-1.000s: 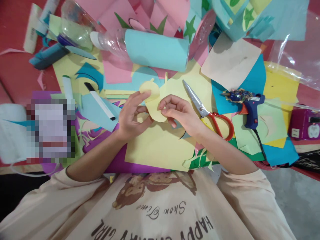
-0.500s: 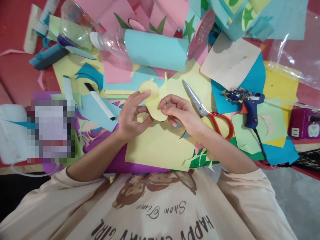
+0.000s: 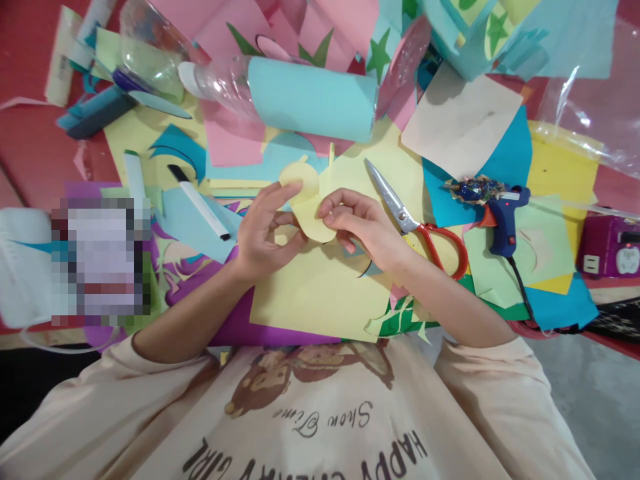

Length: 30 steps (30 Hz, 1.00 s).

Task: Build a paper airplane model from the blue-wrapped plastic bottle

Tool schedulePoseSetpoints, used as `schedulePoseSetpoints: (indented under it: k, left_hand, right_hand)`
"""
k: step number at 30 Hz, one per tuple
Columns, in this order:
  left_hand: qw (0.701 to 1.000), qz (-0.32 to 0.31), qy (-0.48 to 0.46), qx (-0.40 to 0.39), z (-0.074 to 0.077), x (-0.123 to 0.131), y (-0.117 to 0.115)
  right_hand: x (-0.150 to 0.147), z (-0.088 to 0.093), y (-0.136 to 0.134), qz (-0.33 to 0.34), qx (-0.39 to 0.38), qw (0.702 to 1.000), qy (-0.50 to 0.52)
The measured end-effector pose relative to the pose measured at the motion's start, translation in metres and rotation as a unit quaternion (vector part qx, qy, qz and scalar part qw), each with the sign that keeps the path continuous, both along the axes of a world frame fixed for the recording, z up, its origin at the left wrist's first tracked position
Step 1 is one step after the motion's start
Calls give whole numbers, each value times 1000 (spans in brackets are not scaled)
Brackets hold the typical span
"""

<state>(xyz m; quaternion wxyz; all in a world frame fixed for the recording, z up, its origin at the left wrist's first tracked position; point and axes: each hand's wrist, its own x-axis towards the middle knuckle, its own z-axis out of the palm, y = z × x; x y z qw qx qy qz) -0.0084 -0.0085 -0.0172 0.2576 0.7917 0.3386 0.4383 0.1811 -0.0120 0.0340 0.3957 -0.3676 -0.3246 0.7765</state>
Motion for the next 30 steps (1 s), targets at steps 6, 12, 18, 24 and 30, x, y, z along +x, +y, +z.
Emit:
schedulePoseSetpoints:
  k: [6, 12, 18, 24, 30]
  left_hand:
    - [999, -16, -25, 14, 3, 2, 1]
    - [999, -23, -35, 2, 4, 3, 1]
    - [1000, -10, -8, 4, 1, 2, 0]
    - [1000, -17, -10, 10, 0, 0, 2]
    - [997, -19, -71, -8, 0, 0, -1]
  right_hand:
    - [0, 0, 1, -1, 1, 1000, 7]
    - [-1, 1, 0, -3, 4, 1000, -12]
    - [0, 2, 1, -4, 14, 999, -34]
    - [-1, -1, 0, -1, 23, 999, -42]
    - [0, -3, -1, -17, 80, 991, -110]
